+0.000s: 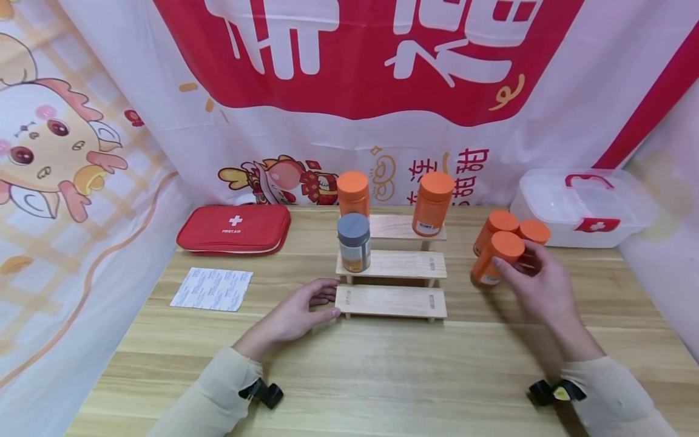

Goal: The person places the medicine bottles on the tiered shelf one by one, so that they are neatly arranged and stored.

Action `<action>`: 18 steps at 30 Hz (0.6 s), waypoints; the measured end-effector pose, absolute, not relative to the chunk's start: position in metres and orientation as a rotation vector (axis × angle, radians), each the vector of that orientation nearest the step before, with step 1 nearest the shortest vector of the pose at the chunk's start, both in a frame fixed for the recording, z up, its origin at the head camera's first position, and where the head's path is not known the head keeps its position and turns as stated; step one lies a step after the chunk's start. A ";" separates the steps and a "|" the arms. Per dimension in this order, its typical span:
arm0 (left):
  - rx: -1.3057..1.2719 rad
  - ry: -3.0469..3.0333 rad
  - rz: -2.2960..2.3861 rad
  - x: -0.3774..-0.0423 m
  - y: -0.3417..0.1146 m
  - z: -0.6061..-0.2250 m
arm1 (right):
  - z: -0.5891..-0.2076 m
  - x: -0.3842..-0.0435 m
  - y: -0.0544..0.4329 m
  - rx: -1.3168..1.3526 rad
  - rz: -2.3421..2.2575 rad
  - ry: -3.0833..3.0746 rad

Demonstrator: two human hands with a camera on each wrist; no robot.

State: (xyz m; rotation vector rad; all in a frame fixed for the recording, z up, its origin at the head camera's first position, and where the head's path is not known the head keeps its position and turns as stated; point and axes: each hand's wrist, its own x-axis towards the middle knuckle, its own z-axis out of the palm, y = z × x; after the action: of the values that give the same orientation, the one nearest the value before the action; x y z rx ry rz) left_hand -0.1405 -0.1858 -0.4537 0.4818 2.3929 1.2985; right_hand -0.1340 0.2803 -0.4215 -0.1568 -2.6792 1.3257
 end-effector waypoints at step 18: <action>0.480 2.384 1.309 -0.140 -0.186 -0.453 | -0.400 -0.128 0.266 -0.106 1.302 -2.562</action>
State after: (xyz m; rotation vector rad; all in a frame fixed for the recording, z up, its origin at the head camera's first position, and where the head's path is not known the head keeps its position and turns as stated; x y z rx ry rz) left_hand -0.1402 -0.1855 -0.4533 0.4799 2.3843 1.3088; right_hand -0.1283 0.2663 -0.3996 -0.1058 -2.5620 1.3025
